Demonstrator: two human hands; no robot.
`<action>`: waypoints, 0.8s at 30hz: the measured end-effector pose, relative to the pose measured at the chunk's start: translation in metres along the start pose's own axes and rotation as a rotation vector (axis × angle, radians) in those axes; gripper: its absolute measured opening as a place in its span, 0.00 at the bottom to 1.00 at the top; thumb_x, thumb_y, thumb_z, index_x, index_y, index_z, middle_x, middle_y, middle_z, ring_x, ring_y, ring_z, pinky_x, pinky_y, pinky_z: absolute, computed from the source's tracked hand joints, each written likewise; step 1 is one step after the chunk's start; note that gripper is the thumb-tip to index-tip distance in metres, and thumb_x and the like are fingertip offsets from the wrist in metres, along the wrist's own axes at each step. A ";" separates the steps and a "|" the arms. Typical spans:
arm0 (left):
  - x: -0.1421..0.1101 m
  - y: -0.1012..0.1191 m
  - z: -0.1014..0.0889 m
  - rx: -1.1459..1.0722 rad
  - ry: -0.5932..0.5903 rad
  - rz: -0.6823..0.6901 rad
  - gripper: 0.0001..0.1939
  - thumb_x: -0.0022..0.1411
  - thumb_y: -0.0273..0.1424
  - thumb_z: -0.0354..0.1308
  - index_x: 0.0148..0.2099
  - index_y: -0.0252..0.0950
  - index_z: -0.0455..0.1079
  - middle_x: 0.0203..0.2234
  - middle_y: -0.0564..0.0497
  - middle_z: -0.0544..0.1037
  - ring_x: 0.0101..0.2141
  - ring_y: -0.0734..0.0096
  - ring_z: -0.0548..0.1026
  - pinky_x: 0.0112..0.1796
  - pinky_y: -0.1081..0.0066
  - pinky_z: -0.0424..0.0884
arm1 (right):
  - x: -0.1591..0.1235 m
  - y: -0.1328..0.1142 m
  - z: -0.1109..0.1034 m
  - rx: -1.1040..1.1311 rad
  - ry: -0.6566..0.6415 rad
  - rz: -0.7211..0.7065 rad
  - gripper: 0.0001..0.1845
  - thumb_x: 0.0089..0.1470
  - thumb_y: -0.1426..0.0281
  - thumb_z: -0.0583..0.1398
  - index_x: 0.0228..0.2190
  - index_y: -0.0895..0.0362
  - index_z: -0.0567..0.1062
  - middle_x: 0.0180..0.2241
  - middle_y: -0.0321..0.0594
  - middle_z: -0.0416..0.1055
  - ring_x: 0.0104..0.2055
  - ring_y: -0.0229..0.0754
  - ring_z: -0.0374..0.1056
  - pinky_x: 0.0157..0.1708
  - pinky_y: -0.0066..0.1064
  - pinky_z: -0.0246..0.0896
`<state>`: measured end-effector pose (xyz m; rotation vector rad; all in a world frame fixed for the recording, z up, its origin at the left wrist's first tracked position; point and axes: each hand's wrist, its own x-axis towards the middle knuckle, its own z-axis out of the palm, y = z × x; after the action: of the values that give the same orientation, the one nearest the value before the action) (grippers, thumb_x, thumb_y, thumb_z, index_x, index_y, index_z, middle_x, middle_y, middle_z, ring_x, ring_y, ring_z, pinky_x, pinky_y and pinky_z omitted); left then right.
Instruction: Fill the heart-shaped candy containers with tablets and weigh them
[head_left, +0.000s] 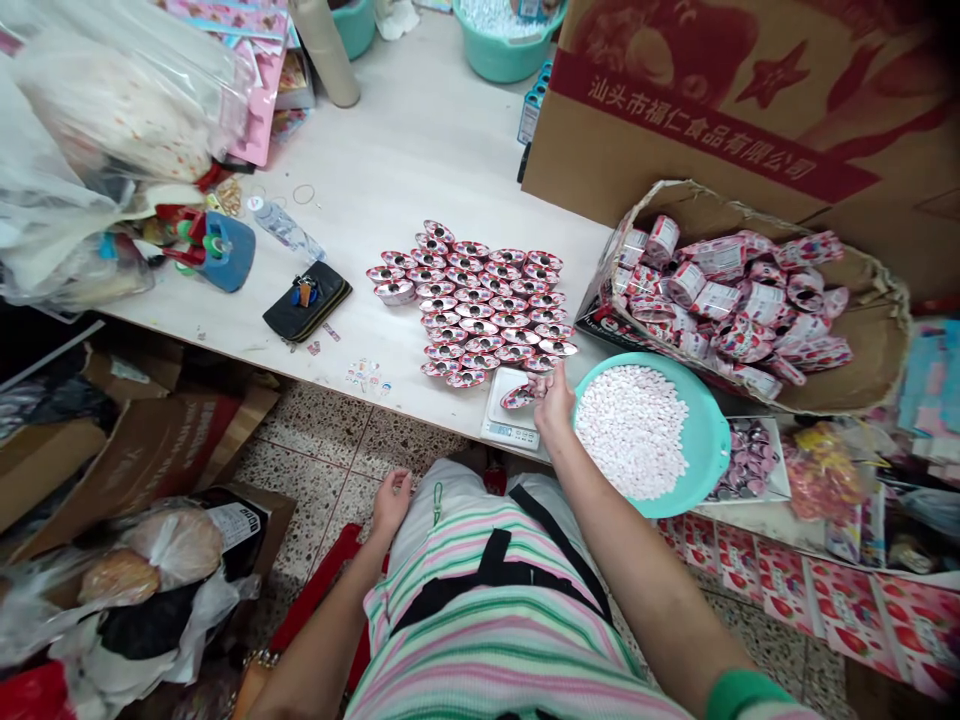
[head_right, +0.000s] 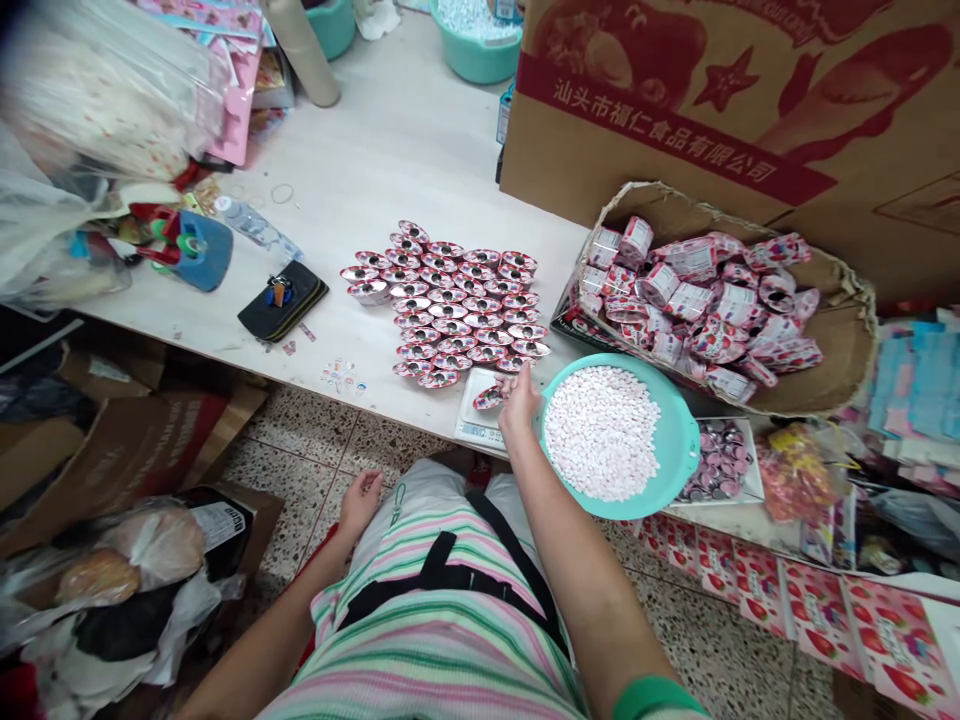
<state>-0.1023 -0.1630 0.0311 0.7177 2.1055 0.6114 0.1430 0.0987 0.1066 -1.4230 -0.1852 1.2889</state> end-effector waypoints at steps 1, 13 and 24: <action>0.000 0.000 0.000 -0.002 0.002 0.003 0.17 0.52 0.44 0.53 0.36 0.36 0.69 0.32 0.46 0.77 0.35 0.62 0.74 0.42 0.61 0.70 | 0.001 0.002 0.000 0.002 -0.003 -0.002 0.25 0.49 0.55 0.59 0.13 0.54 0.56 0.10 0.28 0.53 0.25 0.37 0.70 0.23 0.24 0.62; -0.009 -0.008 -0.007 -0.001 0.011 -0.038 0.17 0.52 0.44 0.53 0.37 0.36 0.69 0.34 0.45 0.77 0.37 0.60 0.75 0.44 0.60 0.69 | 0.002 0.012 -0.002 -0.103 -0.013 -0.033 0.26 0.48 0.50 0.57 0.15 0.54 0.57 0.11 0.28 0.55 0.26 0.37 0.70 0.26 0.25 0.64; -0.001 0.000 -0.005 -0.012 -0.017 -0.019 0.16 0.51 0.43 0.53 0.36 0.36 0.69 0.31 0.47 0.77 0.35 0.62 0.75 0.42 0.61 0.70 | -0.008 -0.022 -0.012 -0.054 0.045 -0.050 0.26 0.47 0.51 0.59 0.15 0.54 0.54 0.12 0.25 0.51 0.21 0.33 0.65 0.24 0.24 0.63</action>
<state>-0.1064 -0.1647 0.0341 0.6937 2.0889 0.6045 0.1604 0.0934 0.1249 -1.4827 -0.2250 1.2183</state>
